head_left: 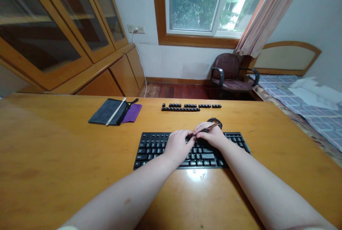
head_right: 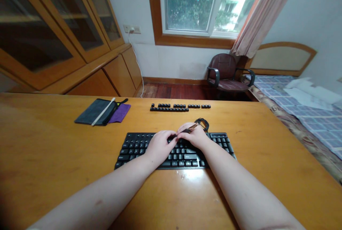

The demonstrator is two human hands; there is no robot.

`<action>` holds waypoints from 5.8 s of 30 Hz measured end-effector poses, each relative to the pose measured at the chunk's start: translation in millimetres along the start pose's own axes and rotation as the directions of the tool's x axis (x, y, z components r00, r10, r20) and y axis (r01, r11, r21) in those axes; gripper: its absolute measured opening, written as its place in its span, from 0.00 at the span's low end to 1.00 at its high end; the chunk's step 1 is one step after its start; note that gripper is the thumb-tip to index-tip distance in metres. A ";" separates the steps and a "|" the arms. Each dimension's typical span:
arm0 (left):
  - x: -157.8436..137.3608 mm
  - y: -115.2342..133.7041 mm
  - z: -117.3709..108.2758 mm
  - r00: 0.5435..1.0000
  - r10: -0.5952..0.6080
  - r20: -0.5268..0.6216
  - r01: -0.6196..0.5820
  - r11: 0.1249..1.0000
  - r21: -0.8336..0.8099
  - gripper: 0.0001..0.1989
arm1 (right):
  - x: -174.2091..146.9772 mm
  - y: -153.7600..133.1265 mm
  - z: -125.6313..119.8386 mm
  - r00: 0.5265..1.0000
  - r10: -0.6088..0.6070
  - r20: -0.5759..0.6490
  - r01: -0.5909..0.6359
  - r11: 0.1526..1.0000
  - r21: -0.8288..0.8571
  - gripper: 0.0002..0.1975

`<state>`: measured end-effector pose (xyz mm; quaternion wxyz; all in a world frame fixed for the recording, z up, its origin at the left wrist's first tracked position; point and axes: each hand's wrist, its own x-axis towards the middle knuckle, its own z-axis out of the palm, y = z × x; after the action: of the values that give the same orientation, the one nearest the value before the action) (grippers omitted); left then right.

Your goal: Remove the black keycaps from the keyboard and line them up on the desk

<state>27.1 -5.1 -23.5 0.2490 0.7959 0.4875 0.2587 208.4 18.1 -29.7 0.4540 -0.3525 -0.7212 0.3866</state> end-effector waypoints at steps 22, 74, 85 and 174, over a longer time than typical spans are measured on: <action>1.1 -3.2 1.3 0.997 -0.039 -0.060 0.040 0.999 0.023 0.11 | -1.1 1.1 -0.3 1.000 -0.007 0.025 0.010 0.993 -0.114 0.07; 0.8 -5.7 0.9 0.994 -0.088 -0.069 0.075 0.982 -0.171 0.10 | -5.7 -7.8 1.9 0.978 0.207 -0.024 -0.208 0.970 -0.123 0.12; 1.8 -5.3 1.1 0.990 -0.120 -0.069 0.103 0.971 -0.214 0.08 | -5.3 -4.8 1.3 0.973 0.229 0.000 -0.228 0.971 -0.076 0.12; 2.7 -7.3 8.3 0.987 -0.143 -0.079 0.117 0.957 -0.266 0.19 | 66.8 52.3 -51.8 0.789 0.460 -0.407 -0.567 0.290 -0.771 0.13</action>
<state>28.8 -1.0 -34.0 0.3437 0.7089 0.5122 0.3421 242.0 111.5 -35.2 0.1012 -0.7622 -0.6351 0.0742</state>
